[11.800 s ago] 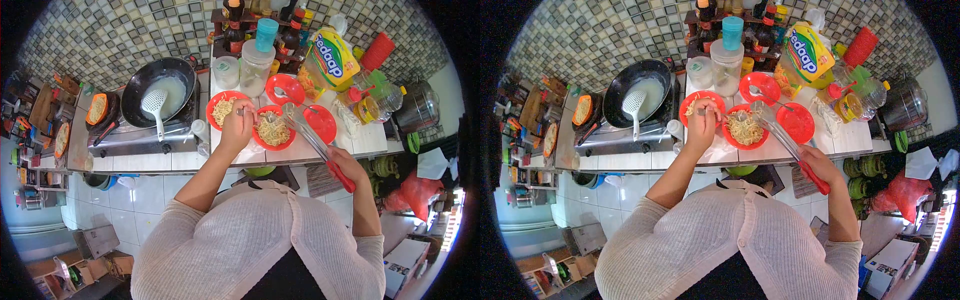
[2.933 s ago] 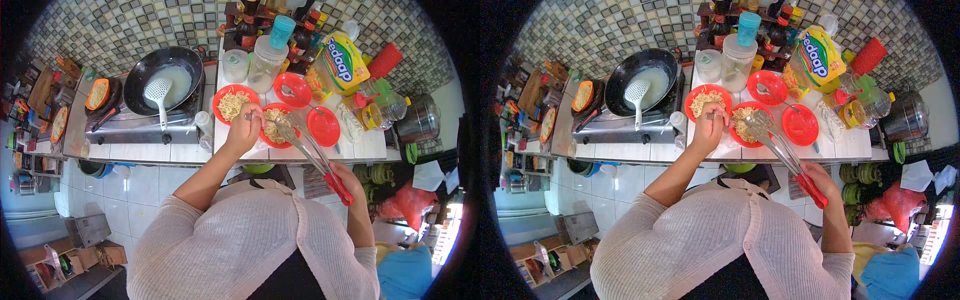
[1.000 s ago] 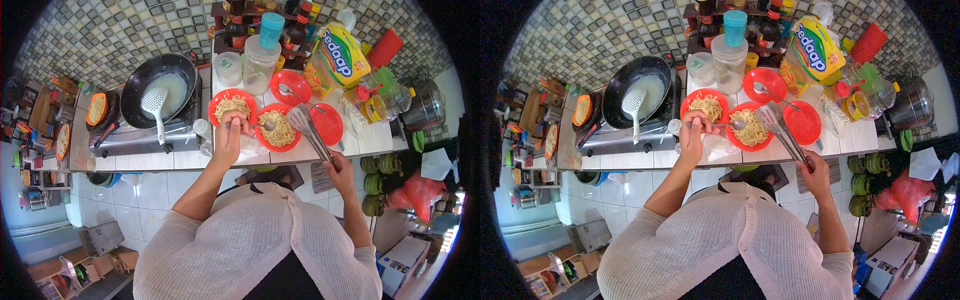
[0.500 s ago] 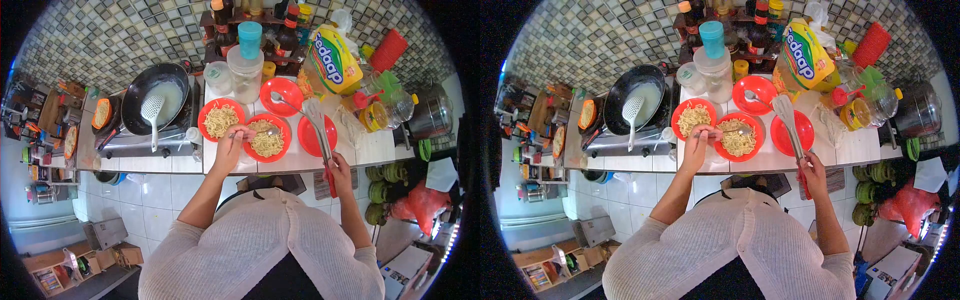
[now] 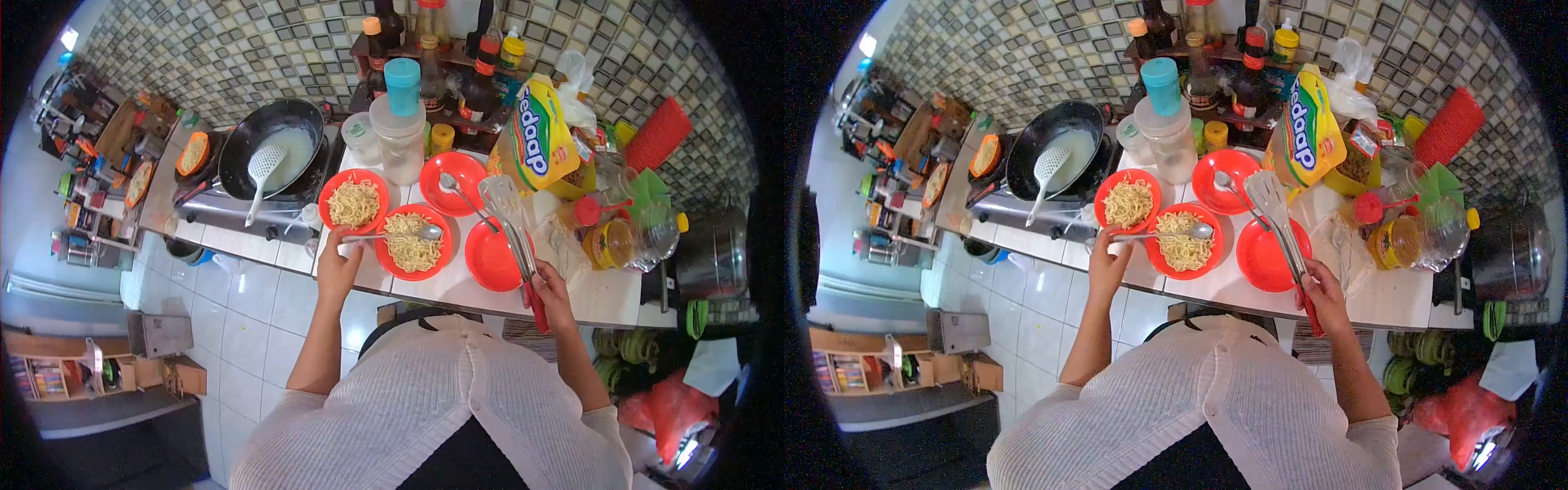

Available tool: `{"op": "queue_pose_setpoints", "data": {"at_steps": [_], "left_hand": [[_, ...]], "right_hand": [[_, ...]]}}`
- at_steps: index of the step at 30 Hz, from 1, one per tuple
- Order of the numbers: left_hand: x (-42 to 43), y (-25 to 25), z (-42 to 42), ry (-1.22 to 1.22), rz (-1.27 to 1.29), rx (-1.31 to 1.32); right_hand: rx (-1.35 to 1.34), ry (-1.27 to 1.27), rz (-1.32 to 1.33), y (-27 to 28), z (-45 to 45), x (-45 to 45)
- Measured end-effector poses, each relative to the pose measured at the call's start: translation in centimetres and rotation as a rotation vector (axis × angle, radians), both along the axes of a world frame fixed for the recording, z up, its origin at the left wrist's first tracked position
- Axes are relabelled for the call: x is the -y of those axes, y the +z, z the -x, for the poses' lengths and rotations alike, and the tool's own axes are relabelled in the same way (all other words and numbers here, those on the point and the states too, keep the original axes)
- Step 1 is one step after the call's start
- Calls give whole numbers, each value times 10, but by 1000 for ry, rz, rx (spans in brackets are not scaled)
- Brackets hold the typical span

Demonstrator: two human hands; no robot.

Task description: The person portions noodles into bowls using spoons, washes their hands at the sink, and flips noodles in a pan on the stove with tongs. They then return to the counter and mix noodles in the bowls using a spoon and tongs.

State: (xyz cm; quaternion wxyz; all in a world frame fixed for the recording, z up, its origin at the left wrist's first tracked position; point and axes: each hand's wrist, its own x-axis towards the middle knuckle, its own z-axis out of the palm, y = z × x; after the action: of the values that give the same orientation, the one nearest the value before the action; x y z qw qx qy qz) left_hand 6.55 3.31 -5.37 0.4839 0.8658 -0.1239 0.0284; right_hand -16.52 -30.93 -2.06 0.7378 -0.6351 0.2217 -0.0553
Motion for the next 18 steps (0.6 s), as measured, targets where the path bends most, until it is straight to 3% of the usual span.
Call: {"op": "queue_pose_setpoints", "data": {"at_steps": [1, 2, 4, 5, 8, 10, 12, 14, 18], "left_hand": [[1, 15, 2, -17, -91, -158], [0, 10, 0, -1, -89, -158], [-1, -4, -3, -28, -261, 50], [5, 14, 3, 31, -289, 35], [23, 44, 2, 142, -216, 28], [43, 43, -9, 114, -176, 163], [79, 53, -19, -51, -301, 194], [112, 60, -40, -195, -582, 138], [154, 19, -87, -271, -831, 47]], "right_hand": [[17, 50, 6, 2, -2, 6], [36, 99, 13, 3, -4, 12], [48, 136, 37, 1, -6, 23], [57, 155, 60, 0, -6, 27], [70, 172, 52, 3, -9, 37], [83, 187, 48, 7, -8, 41], [97, 206, 43, 9, -9, 48], [119, 249, 15, 9, -8, 53], [144, 276, 0, 18, 2, 62]]}}
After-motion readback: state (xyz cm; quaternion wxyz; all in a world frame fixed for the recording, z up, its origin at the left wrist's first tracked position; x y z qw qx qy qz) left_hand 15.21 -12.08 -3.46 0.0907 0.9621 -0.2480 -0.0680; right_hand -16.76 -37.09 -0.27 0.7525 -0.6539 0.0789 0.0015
